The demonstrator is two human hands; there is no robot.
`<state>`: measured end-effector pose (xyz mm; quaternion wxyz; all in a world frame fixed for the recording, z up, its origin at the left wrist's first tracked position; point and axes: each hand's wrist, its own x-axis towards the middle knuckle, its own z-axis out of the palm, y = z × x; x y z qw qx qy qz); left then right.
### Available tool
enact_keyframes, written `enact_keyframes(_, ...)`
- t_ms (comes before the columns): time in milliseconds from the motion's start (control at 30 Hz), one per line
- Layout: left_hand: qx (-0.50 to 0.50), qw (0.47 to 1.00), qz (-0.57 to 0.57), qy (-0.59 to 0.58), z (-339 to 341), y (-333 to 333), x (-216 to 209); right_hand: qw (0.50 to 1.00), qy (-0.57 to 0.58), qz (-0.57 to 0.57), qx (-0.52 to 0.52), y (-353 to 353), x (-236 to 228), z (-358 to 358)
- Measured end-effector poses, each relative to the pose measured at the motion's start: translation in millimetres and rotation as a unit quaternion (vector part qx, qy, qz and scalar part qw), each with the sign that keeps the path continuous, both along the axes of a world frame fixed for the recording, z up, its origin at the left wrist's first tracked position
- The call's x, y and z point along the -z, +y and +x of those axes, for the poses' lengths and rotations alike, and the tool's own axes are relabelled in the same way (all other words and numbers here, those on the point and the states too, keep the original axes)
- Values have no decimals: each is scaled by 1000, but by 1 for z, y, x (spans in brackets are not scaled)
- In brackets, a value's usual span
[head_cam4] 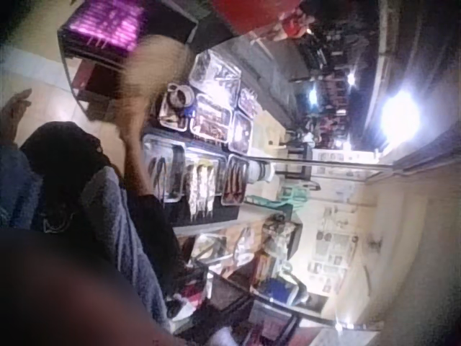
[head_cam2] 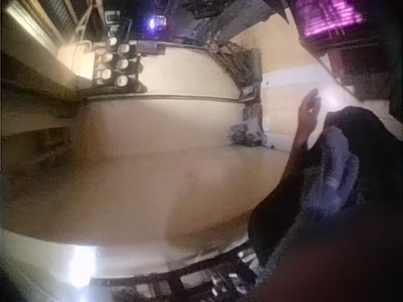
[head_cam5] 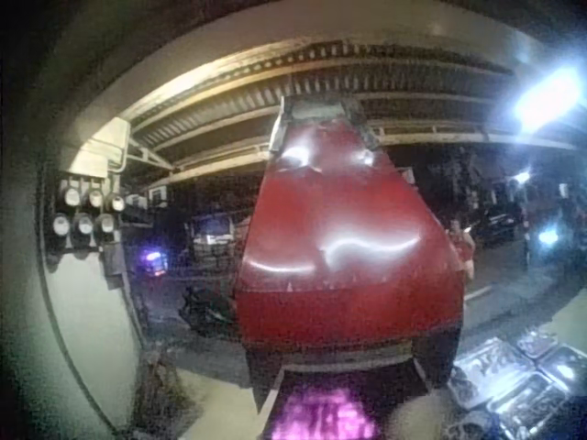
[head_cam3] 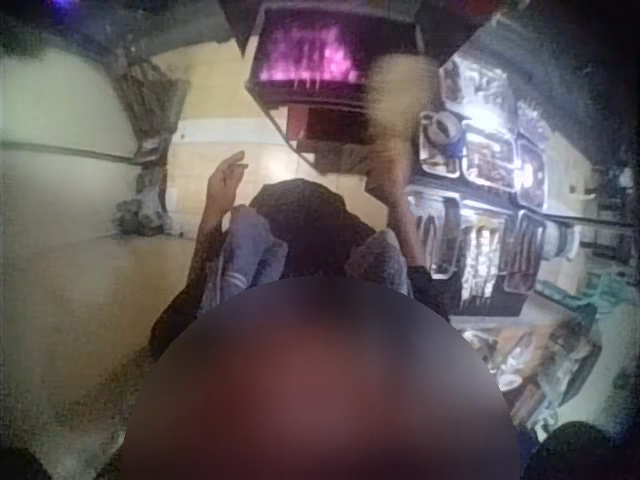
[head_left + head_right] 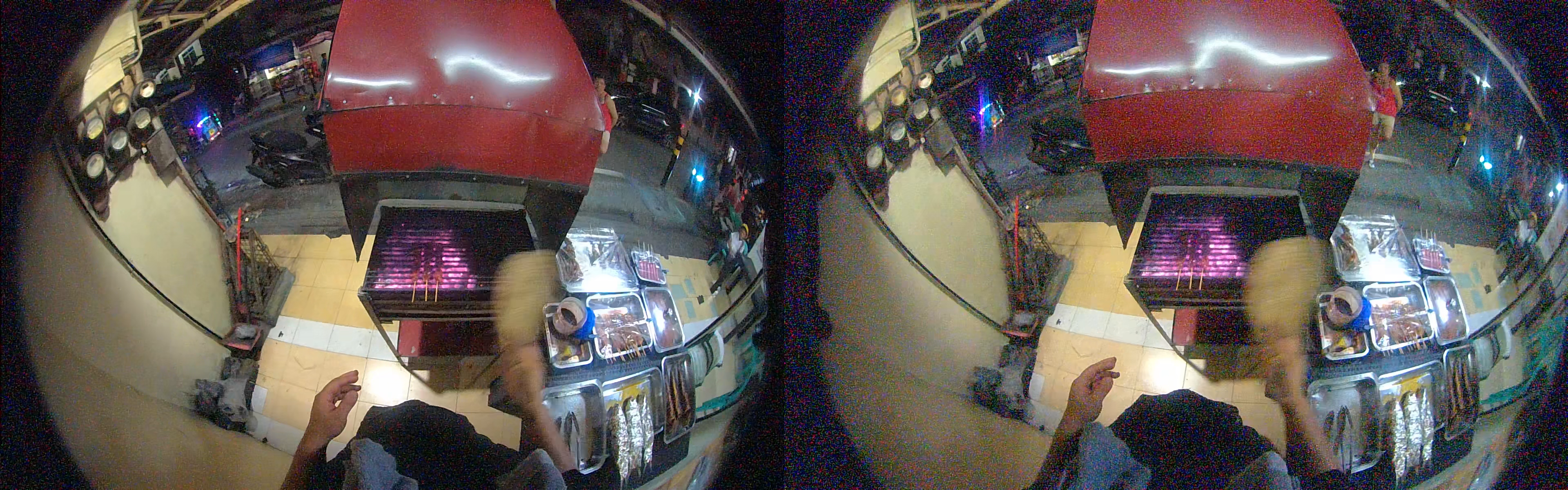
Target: The person grills skewered meat on a charcoal grill at a street food stall. They use a woven fan to stoke the coals and tongs to turn the skewers, then remove cooked skewers and place them into metal trays.
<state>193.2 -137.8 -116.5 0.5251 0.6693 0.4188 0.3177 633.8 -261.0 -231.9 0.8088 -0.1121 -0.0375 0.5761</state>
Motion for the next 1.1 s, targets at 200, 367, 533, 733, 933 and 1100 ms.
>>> enact_keyframes(200, -19, 999, 4, -29, -11, -13, 8, 761, -638, -116, 15, -9, -21, -9)
enact_keyframes(367, -96, 994, -41, -39, -34, -19, 53, 545, -507, -300, 597, -23, -96, 93)
enact_keyframes(533, -106, 993, 47, -22, -34, -11, 77, 904, -420, -82, -9, -3, -63, -16)
enact_keyframes(733, -78, 994, 41, 58, -25, -22, 15, 654, -753, 27, 72, -31, -30, -3)
enact_keyframes(933, 30, 997, 46, 61, 18, -19, -33, 822, -114, -177, 529, -53, -85, 41)
enact_keyframes(1100, 10, 996, 73, 53, 27, -4, -44, 754, -654, -57, 8, -45, -55, -79)
